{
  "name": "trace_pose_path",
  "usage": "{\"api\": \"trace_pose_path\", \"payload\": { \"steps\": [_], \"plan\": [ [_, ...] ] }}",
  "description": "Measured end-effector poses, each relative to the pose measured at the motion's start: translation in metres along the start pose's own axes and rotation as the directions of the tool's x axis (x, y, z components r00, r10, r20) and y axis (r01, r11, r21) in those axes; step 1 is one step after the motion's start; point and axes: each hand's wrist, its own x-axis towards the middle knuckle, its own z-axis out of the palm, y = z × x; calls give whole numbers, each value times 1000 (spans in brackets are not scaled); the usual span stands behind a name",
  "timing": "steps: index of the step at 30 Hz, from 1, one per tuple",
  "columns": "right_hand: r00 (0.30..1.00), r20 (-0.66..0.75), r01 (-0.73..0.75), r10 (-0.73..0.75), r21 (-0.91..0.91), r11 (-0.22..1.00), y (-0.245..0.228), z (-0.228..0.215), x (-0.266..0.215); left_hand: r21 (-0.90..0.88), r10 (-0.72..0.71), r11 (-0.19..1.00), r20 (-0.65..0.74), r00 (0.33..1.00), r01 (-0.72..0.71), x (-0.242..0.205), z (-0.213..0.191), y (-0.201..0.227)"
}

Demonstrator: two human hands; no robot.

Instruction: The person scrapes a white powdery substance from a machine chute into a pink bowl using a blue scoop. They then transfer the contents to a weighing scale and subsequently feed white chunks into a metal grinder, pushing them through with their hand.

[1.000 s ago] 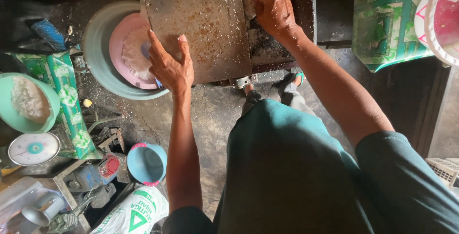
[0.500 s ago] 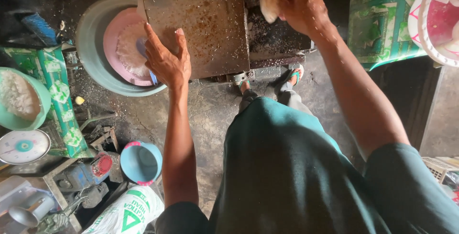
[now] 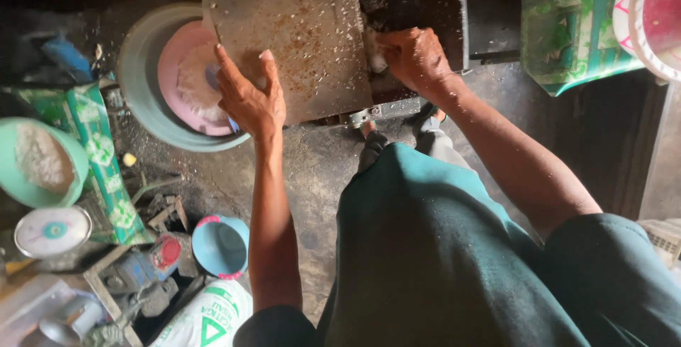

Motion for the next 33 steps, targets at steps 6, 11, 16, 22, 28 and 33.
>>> {"api": "trace_pose_path", "payload": {
  "steps": [6, 11, 16, 22, 28, 33],
  "plan": [
    [1000, 11, 14, -14, -18, 1000, 5, 4, 3, 0, -26, 1000, -14, 1000, 26, 1, -2, 9],
    [972, -55, 236, -230, 164, 958, -12, -27, -5, 13, -57, 998, 28, 998, 56, -2, -2, 7],
    [930, -206, 306, -306, -31, 952, -3, -46, 30, 3, -56, 998, 30, 998, 55, -1, 0, 8],
    [951, -152, 260, -270, -83, 962, 3, -15, 67, 0, -40, 999, 11, 999, 40, -1, 2, 3],
    [972, -102, 206, -211, -51, 977, 7, -13, 63, 3, -60, 998, 25, 998, 60, -1, 1, 5],
    [960, -49, 276, -276, -9, 961, 2, -19, 39, 5, -53, 999, 23, 998, 53, -1, 0, 6]
  ]
}}
